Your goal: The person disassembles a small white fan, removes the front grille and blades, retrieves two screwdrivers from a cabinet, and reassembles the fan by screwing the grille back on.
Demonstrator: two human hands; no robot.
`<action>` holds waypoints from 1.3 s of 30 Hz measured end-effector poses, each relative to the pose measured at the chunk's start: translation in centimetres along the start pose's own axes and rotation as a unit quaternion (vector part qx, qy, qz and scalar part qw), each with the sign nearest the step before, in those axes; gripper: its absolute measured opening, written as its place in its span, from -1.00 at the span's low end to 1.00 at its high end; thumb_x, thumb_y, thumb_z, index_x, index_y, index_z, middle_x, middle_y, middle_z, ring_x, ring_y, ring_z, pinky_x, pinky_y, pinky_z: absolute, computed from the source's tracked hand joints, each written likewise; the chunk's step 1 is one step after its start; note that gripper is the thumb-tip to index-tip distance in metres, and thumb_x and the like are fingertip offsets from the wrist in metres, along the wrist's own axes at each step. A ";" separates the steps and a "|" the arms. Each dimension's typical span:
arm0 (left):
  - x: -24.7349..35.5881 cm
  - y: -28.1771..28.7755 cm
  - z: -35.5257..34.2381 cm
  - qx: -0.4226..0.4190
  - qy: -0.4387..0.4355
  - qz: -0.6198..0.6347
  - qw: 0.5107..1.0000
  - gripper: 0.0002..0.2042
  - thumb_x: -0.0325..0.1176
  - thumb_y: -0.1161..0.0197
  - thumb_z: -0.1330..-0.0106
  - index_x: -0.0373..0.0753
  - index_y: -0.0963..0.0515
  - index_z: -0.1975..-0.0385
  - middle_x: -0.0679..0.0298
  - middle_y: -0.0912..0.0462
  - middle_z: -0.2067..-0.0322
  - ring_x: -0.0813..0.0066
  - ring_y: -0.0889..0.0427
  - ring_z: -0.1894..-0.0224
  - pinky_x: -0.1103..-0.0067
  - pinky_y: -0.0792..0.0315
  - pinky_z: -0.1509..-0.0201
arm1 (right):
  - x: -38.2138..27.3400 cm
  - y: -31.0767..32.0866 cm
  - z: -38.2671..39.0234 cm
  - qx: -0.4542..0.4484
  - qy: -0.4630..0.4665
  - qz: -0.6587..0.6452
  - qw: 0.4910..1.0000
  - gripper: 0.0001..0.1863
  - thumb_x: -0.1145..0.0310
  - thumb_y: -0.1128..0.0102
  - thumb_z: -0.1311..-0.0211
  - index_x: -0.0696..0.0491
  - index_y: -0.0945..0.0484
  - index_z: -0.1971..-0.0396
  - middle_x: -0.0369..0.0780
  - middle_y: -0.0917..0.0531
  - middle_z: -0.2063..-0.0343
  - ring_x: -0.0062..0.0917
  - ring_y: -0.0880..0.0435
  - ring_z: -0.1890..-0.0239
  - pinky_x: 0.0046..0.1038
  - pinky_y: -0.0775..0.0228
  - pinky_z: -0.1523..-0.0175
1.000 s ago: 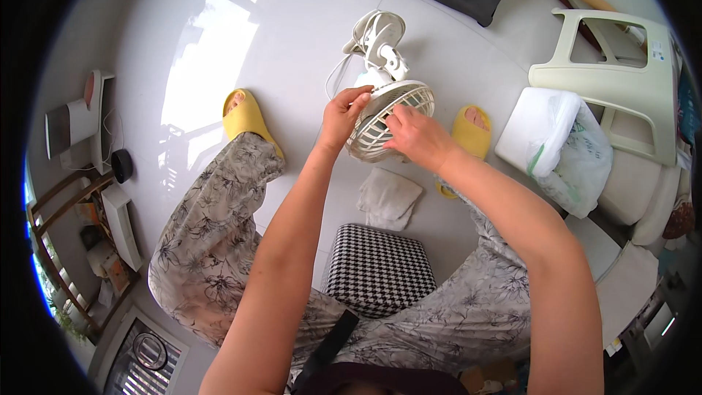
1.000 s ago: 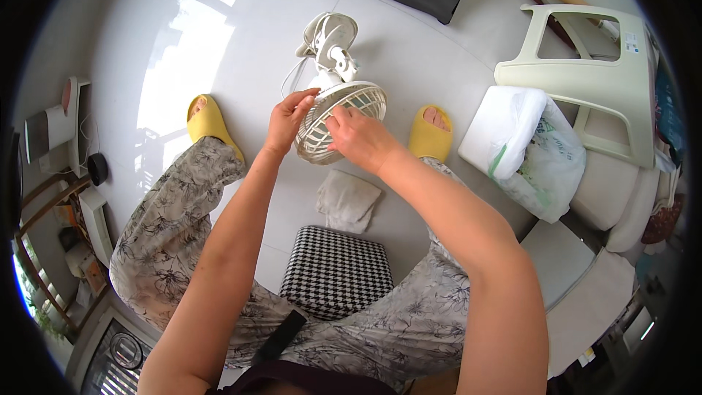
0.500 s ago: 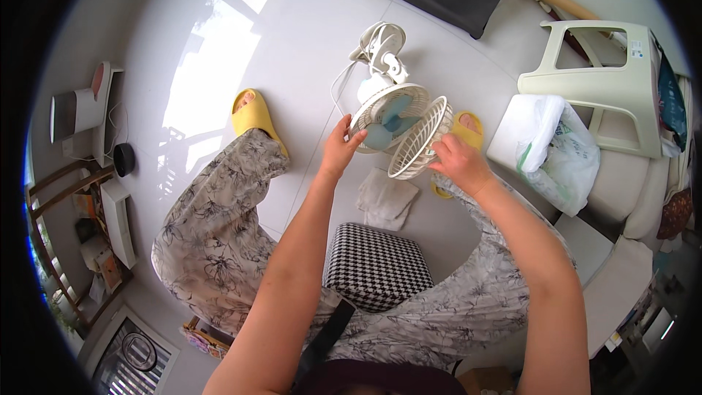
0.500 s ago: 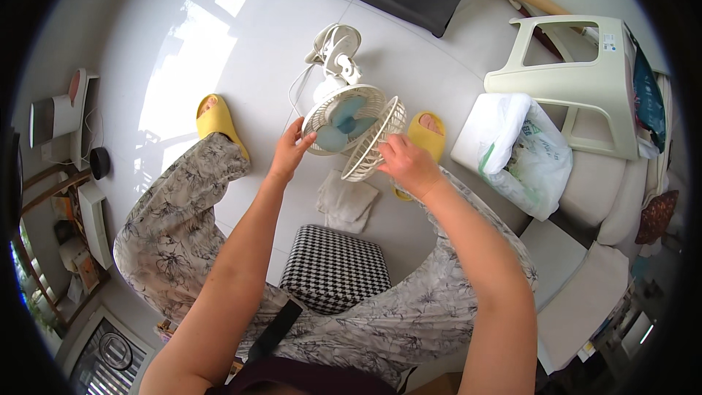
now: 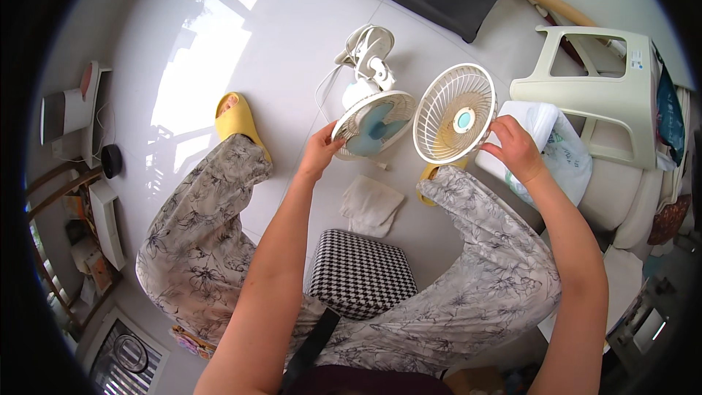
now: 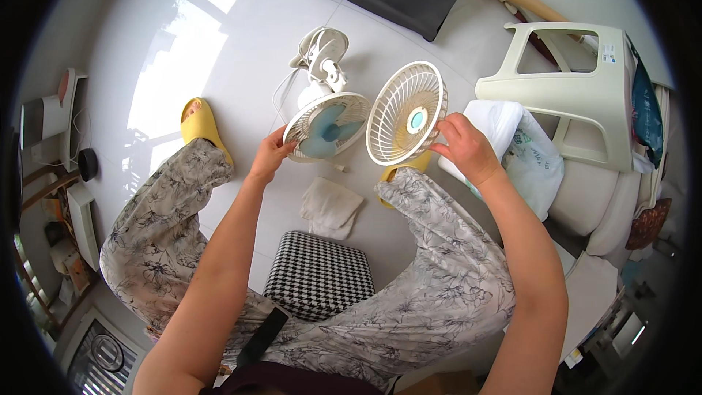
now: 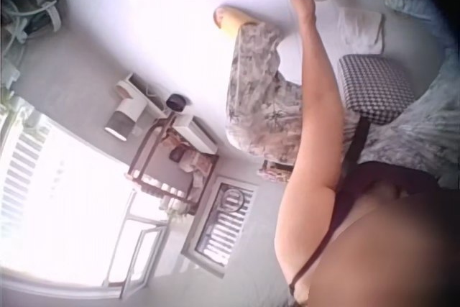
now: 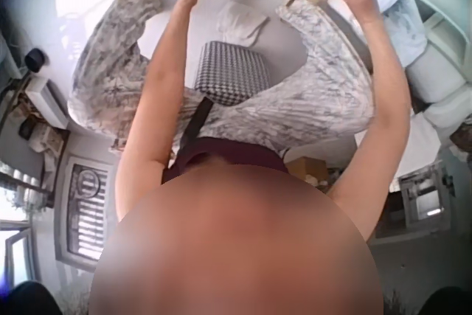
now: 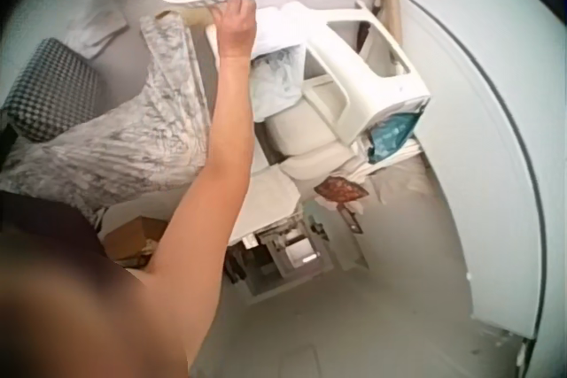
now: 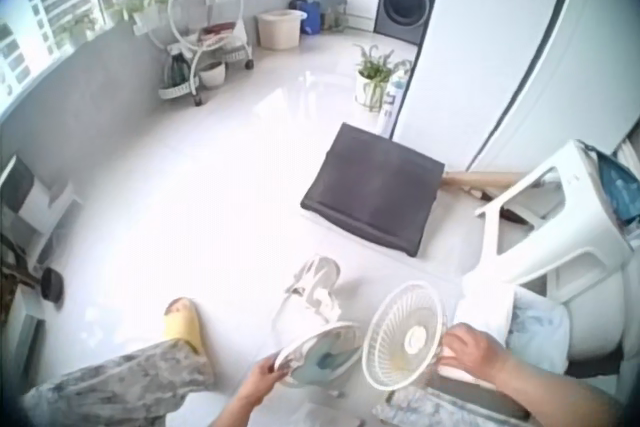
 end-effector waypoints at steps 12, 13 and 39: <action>3.7 4.2 -0.1 -0.016 0.062 0.243 0.968 -0.70 -0.28 -0.02 -0.33 -0.33 -0.42 0.06 0.25 -0.58 0.26 0.46 -0.60 0.29 0.40 -0.57 0.20 | 8.5 -3.1 -0.8 0.114 -0.156 -0.094 0.977 -0.58 0.51 -0.37 0.18 0.12 -0.41 0.25 -0.22 -0.43 0.29 -0.42 -0.55 0.26 -0.46 -0.48 0.17; 4.0 4.4 0.0 -0.012 0.057 0.254 0.966 -0.70 -0.28 -0.02 -0.33 -0.34 -0.41 0.05 0.23 -0.58 0.26 0.44 -0.60 0.28 0.38 -0.57 0.19 | 8.9 -3.7 -1.1 0.120 -0.169 -0.095 0.974 -0.58 0.51 -0.37 0.18 0.12 -0.41 0.25 -0.22 -0.42 0.29 -0.42 -0.56 0.27 -0.47 -0.49 0.17; 8.4 0.7 0.0 0.065 0.005 0.224 0.972 -0.78 -0.40 0.02 -0.28 -0.40 -0.47 0.21 0.15 -0.61 0.36 0.40 -0.64 0.37 0.47 -0.60 0.32 | -0.2 -6.5 -11.4 0.004 -0.210 -0.194 0.958 -0.84 0.34 -0.11 -0.12 0.13 -0.48 0.42 -0.15 -0.57 0.52 -0.32 -0.60 0.37 -0.36 -0.40 0.30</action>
Point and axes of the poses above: each hand's wrist, its own z-axis away from the middle knuckle, its own y-axis out of the back of the hand, x = y × z, the point moved 7 cm from there along -z, towards the middle knuckle
